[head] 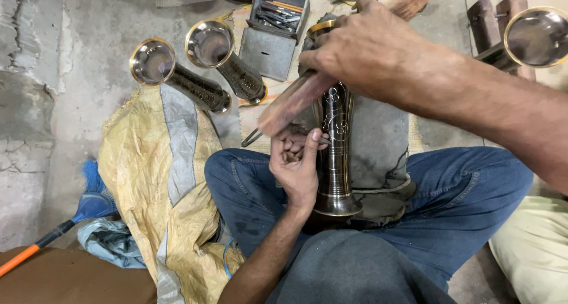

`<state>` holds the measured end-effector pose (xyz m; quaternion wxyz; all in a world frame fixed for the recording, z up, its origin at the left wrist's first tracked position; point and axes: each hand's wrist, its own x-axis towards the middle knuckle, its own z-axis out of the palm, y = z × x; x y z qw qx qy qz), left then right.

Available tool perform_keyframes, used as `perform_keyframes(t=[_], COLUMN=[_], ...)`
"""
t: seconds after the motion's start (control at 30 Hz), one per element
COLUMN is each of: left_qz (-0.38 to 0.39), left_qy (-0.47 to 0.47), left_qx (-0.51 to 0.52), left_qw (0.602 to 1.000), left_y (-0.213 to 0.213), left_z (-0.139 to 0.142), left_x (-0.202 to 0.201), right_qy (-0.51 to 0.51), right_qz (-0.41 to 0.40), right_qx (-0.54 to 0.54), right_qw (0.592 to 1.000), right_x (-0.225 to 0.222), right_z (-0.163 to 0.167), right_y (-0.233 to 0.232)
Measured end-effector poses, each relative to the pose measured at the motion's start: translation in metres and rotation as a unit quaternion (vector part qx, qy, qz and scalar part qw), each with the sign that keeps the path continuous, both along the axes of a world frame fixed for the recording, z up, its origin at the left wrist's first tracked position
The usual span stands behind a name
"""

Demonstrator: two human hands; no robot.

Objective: The person uses a hammer and a metal punch to engrave a floral design onto a silver-colored metal vase. The vase is held steady on a cloth pad while the person repeatedly strikes the punch to create the pattern.

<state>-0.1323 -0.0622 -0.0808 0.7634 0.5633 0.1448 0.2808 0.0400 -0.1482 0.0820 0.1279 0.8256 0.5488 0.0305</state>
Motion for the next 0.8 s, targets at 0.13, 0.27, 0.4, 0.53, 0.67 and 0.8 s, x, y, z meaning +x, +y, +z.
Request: perform_keyframes(t=[0.13,0.27,0.4,0.53,0.67,0.8], left_qz=[-0.032,-0.063,-0.064,-0.061,-0.130,-0.160], left_qy=[-0.033,0.005,0.017,0.048,0.041,0.071], left_qx=[0.033,0.031,0.081,0.152,0.160,0.308], left_qw=[0.998,0.998,0.995,0.985,0.978,0.935], left_y=[0.005,0.009,0.012,0.015,0.025,0.038], left_z=[-0.001,0.001,0.003,0.005,0.013,0.027], left_x=[0.004,0.009,0.008,0.008,0.013,0.024], right_qy=[0.145,0.019,0.035,0.007,0.046,-0.046], right_qz=[-0.049,0.017,0.025,-0.074,-0.111,-0.051], right_qx=[0.091,0.167,0.245,0.094,0.111,0.186], right_qw=[0.984,0.986,0.968,0.993,0.987,0.980], right_x=[-0.003,-0.003,-0.004,-0.009,-0.013,-0.018], right_z=[0.001,0.003,0.005,0.008,0.002,-0.008], right_y=[-0.010,-0.023,-0.032,-0.047,-0.060,-0.083])
